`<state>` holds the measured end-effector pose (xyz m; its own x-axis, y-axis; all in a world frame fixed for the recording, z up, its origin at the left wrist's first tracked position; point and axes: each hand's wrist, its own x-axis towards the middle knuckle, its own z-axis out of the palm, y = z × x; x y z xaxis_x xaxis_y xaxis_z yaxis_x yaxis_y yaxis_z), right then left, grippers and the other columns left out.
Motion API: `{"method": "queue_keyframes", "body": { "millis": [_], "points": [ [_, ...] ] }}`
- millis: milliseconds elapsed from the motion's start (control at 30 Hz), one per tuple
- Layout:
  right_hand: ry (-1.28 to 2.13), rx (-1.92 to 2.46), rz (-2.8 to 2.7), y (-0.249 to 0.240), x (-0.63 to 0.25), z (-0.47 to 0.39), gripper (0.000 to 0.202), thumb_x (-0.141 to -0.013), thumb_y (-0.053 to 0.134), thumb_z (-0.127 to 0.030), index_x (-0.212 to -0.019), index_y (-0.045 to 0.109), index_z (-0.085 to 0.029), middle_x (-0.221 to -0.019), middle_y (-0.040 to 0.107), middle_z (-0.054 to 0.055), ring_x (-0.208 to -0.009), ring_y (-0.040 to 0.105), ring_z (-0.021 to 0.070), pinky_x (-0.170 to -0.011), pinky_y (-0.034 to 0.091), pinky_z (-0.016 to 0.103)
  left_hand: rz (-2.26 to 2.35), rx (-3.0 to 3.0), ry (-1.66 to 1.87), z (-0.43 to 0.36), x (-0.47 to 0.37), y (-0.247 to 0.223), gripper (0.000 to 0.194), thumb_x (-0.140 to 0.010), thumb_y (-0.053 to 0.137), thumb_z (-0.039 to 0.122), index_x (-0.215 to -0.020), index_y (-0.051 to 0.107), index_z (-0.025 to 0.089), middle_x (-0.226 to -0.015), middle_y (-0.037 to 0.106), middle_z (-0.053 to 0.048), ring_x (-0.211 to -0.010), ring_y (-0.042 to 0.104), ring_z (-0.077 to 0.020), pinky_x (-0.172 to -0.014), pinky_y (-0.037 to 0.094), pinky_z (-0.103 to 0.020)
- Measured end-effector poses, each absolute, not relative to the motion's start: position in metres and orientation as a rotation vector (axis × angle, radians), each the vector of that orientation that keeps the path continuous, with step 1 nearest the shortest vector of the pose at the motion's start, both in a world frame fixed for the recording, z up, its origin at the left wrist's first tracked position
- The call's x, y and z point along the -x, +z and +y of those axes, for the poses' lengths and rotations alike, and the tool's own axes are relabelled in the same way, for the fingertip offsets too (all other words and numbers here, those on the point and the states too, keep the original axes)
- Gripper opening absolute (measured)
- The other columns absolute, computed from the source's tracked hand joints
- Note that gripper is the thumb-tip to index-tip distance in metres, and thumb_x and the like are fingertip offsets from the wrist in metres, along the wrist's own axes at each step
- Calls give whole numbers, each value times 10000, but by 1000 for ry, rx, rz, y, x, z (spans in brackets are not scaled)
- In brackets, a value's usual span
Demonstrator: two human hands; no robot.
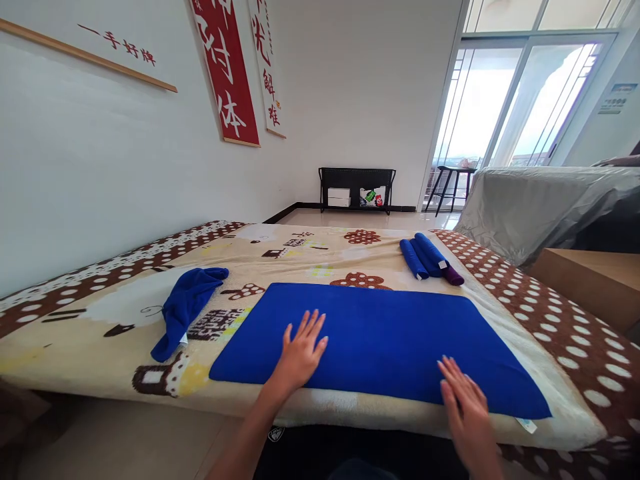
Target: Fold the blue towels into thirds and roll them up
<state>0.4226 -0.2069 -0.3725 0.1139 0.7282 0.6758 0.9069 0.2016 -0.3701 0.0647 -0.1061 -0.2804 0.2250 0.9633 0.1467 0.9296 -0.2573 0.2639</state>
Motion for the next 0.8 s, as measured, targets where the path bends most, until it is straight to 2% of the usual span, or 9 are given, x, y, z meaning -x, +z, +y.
{"method": "queue_keyframes", "body": {
  "millis": [100,167,300,367,400,467,533,633,800],
  "points": [
    [-220,1396,-1956,-360,-357,-206,496,-980,436,-343,-1465,393,-250,-1477,457,52,-1372,420,235,-1070,412,429,1416,-2372,204,-65,-129,-269,563,-979,290,447,-1529,215,358,-1618,161,38,-1504,72,-193,-1189,30,-533],
    [-236,1336,-2073,-352,-327,-208,548,-971,461,-310,-1499,330,-239,-1483,445,55,-1368,423,237,-1068,425,431,1365,-2339,131,-35,-161,-271,564,-969,321,461,-1519,247,357,-1609,212,25,-1502,97,-222,-1178,80,-567],
    [-263,1217,-2174,-341,-300,-215,541,-944,521,-309,-1463,398,-218,-1452,480,73,-1330,471,267,-1049,451,454,1453,-2279,132,14,-195,-284,497,-979,359,425,-1466,368,329,-1601,263,-14,-1496,98,-298,-1135,120,-659],
    [-216,1089,-2168,-342,-297,-220,455,-928,544,-277,-1378,505,-224,-1351,587,72,-1246,560,248,-1020,480,424,1518,-2264,189,29,-203,-288,461,-987,389,418,-1428,428,289,-1591,289,-50,-1482,146,-326,-1129,147,-668],
    [-175,1026,-2138,-344,-297,-222,395,-923,543,-254,-1317,560,-226,-1267,650,69,-1170,617,227,-984,507,392,1546,-2260,223,35,-207,-289,452,-982,430,419,-1404,456,261,-1568,328,-77,-1457,222,-333,-1125,196,-655],
    [-105,975,-2011,-352,-300,-225,278,-923,524,-207,-1173,644,-223,-1063,734,61,-970,699,185,-865,555,320,1593,-2254,286,44,-213,-287,438,-953,530,403,-1345,508,209,-1466,445,-112,-1332,427,-312,-1075,350,-591],
    [-95,1030,-1847,-360,-303,-225,229,-927,501,-174,-1069,678,-208,-870,743,50,-759,706,152,-711,561,257,1639,-2249,342,52,-221,-282,411,-929,589,375,-1286,542,178,-1341,536,-110,-1170,559,-263,-977,473,-508],
    [-198,1128,-1720,-368,-306,-220,253,-939,494,-172,-1117,673,-179,-732,708,29,-587,657,122,-582,513,217,1726,-2231,406,62,-232,-276,363,-933,587,354,-1246,561,171,-1265,578,-99,-1078,602,-231,-904,523,-453],
    [-367,1193,-1768,-362,-301,-209,334,-987,406,-214,-1207,646,-137,-566,625,-6,-443,575,103,-473,404,227,1846,-2167,426,75,-241,-275,346,-937,582,350,-1236,567,176,-1257,583,-98,-1060,608,-222,-892,531,-438]
  ]
}}
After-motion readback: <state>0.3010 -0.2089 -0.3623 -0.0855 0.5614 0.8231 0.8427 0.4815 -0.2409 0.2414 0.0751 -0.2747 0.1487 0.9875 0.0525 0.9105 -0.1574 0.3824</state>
